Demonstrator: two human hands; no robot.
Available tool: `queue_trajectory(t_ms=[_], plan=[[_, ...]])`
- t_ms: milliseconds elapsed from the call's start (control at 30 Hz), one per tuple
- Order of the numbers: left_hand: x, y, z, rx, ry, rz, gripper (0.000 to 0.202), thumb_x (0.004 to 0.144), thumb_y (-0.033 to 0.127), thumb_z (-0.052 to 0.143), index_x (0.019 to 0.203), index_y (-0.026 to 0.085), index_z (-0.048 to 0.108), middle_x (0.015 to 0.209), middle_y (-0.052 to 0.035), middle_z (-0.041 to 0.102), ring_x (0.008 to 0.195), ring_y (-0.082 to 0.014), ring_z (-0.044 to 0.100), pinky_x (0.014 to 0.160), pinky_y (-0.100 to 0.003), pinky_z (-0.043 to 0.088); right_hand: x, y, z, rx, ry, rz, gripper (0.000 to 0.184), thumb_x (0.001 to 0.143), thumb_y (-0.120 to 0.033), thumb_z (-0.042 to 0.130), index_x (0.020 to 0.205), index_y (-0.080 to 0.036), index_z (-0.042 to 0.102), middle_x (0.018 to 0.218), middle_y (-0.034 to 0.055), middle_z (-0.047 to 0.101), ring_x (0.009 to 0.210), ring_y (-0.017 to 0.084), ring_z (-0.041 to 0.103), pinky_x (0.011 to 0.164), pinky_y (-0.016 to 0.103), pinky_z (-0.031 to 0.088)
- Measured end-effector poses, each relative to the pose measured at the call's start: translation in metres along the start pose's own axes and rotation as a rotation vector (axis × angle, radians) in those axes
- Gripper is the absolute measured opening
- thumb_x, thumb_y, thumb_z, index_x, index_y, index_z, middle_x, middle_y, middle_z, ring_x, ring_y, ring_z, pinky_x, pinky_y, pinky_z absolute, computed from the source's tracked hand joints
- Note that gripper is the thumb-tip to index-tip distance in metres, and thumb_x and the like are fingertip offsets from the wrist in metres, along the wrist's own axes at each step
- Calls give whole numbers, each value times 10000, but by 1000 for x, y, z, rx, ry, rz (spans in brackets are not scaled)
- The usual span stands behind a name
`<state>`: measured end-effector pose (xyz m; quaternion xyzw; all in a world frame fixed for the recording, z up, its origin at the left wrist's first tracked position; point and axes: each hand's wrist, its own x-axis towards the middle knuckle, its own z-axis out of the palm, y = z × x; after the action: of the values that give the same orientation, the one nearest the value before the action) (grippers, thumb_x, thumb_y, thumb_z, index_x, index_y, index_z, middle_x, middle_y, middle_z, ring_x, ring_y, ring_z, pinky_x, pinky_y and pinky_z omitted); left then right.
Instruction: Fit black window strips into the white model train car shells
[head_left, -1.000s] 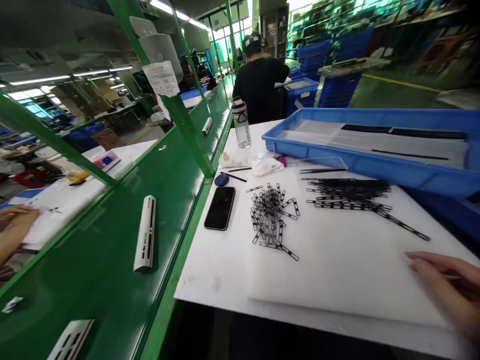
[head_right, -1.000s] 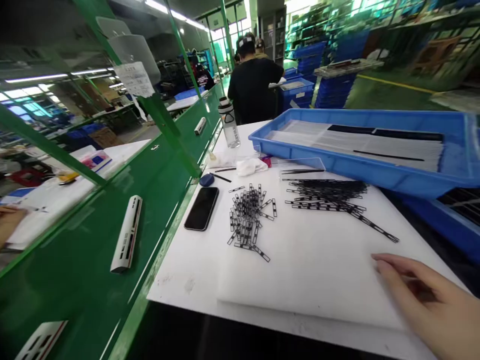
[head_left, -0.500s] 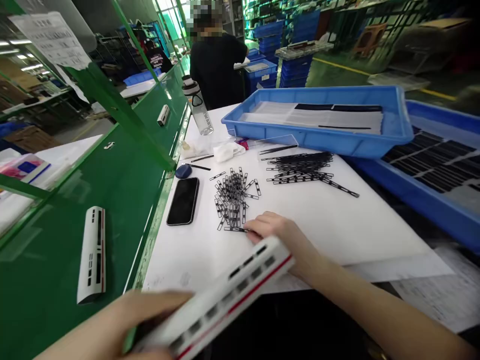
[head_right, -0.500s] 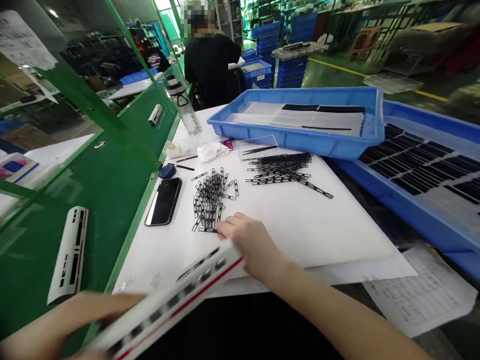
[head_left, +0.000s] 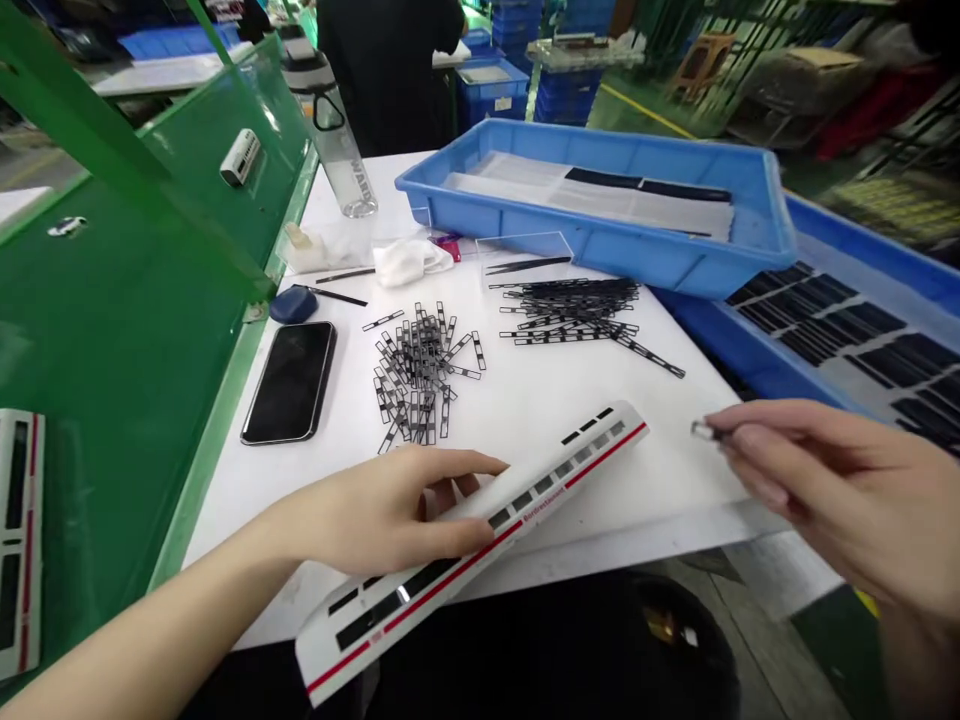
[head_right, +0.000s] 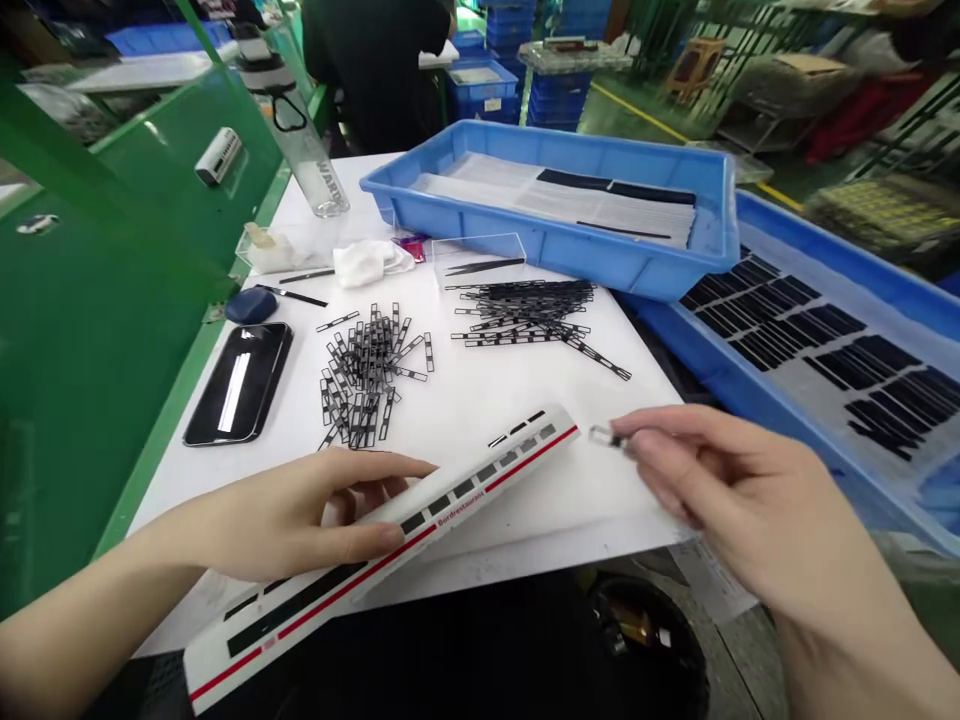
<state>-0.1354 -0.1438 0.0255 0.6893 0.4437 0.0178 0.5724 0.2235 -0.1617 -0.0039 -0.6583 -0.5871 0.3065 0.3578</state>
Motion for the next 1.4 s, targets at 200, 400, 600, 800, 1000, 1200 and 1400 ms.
queue_trajectory(t_ms=[200, 400, 600, 800, 1000, 1200, 1400], plan=[[-4, -10, -3, -105, -28, 7, 719, 869, 458, 828, 1521, 285, 580, 984, -19, 722, 896, -212, 667, 721, -280, 525, -12, -44, 40, 258, -378, 14, 152, 859, -406, 871, 947, -284, 858, 864, 63, 838, 668, 179, 781, 528, 175, 605], [-10, -24, 10, -684, 75, 197, 684, 830, 208, 900, 1451, 326, 642, 1140, -28, 778, 915, -165, 720, 782, -251, 565, -13, -35, 62, 739, -326, 91, 81, 832, -329, 916, 851, -299, 843, 719, 2, 794, 573, 138, 770, 461, 126, 560], [15, -1, 50, -980, 85, 351, 541, 813, 117, 906, 1288, 243, 678, 1185, -59, 779, 1025, -203, 773, 892, -300, 639, -20, -60, 91, 1060, -339, -118, 58, 928, -273, 834, 935, -330, 830, 827, -25, 802, 1172, 198, 771, 1041, 300, 602], [15, 32, 59, -446, 136, 236, 368, 841, 310, 893, 1151, 185, 738, 1078, -67, 789, 940, -235, 724, 795, -295, 584, -13, -71, 87, 1029, -671, -156, 106, 846, -179, 890, 919, -246, 854, 829, 13, 809, 768, 131, 736, 721, 228, 573], [-4, 12, 27, -449, 59, 57, 394, 921, 522, 761, 1006, 138, 774, 818, -89, 755, 681, -188, 665, 614, -266, 528, 1, -67, 60, 707, -640, -490, 137, 847, -113, 870, 929, -221, 855, 876, 15, 816, 840, 155, 737, 1034, 361, 559], [-9, -10, -3, -783, 169, 94, 834, 866, 897, 514, 1364, 247, 669, 1127, -161, 801, 845, -311, 758, 622, -372, 614, 21, -79, 32, -58, -878, -1075, 251, 999, -26, 598, 932, -160, 800, 840, 46, 820, 892, 202, 793, 1271, 438, 390], [-3, -17, 12, -729, 51, 21, 573, 823, 440, 923, 1304, 182, 748, 845, -50, 749, 617, -81, 529, 539, -174, 357, 20, -63, 32, -235, -744, -1105, 269, 1018, -54, 572, 905, -180, 782, 918, 82, 813, 1350, 331, 645, 1089, 495, 506]])
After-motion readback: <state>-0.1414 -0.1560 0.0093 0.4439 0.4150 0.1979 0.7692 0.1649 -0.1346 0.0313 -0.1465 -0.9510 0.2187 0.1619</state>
